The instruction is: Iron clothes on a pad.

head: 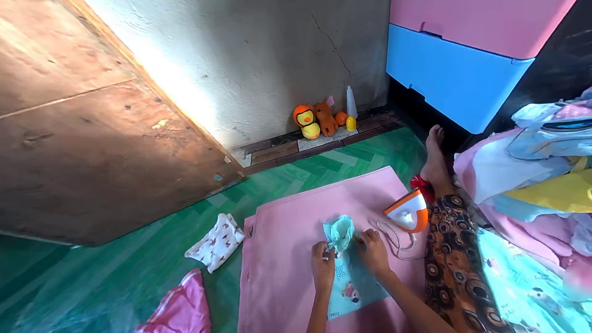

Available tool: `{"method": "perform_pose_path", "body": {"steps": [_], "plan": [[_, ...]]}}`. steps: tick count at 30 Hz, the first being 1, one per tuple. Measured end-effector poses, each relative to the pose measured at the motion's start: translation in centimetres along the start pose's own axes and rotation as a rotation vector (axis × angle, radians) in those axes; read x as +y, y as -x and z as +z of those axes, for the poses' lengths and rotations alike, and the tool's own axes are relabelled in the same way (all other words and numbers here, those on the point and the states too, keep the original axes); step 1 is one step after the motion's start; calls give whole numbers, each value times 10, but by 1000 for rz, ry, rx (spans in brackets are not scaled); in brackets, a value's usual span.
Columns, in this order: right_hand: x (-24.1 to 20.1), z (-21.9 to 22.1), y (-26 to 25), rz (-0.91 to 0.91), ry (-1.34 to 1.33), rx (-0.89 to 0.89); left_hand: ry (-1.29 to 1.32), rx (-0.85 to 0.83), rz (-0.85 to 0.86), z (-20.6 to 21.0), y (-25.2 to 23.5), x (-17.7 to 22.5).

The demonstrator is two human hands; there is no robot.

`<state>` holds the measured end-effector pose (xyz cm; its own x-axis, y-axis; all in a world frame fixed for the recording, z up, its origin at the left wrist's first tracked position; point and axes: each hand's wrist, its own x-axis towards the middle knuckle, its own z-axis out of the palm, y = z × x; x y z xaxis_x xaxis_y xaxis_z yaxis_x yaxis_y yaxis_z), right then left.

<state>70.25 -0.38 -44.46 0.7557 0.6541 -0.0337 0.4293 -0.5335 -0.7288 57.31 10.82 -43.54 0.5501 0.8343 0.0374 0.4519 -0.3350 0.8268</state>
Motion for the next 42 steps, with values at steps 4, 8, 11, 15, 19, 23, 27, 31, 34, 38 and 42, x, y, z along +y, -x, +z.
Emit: {"method": "perform_pose_path", "body": {"steps": [4, 8, 11, 15, 19, 23, 27, 31, 34, 38, 42], "plan": [[9, 1, 15, -159, -85, 186, 87, 93, 107, 4, 15, 5], [8, 0, 10, -144, -91, 235, 93, 123, 106, 8, 7, 16], [8, 0, 1, -91, -80, 199, 105, 88, 82, 10, -5, 16], [8, -15, 3, 17, -151, 103, 93, 56, 62, 5, 2, 10], [15, -46, 27, 8, -295, 267, -20, 39, 148, 2, 44, 5], [20, -77, 44, 21, -349, 604, -148, -152, 174, 4, 95, -2], [37, -97, 39, 25, -313, 809, -200, -344, 69, 2, 117, -9], [49, -112, 16, 23, -265, 660, -178, -270, 75, 3, 119, 1], [46, -123, 5, 96, -194, 506, -55, -240, 98, 15, 116, 19], [48, -140, 10, 81, -145, 397, 195, -366, -24, 47, 107, 54], [40, -164, 34, -3, -157, 327, 447, -416, -250, 79, 105, 75]]}}
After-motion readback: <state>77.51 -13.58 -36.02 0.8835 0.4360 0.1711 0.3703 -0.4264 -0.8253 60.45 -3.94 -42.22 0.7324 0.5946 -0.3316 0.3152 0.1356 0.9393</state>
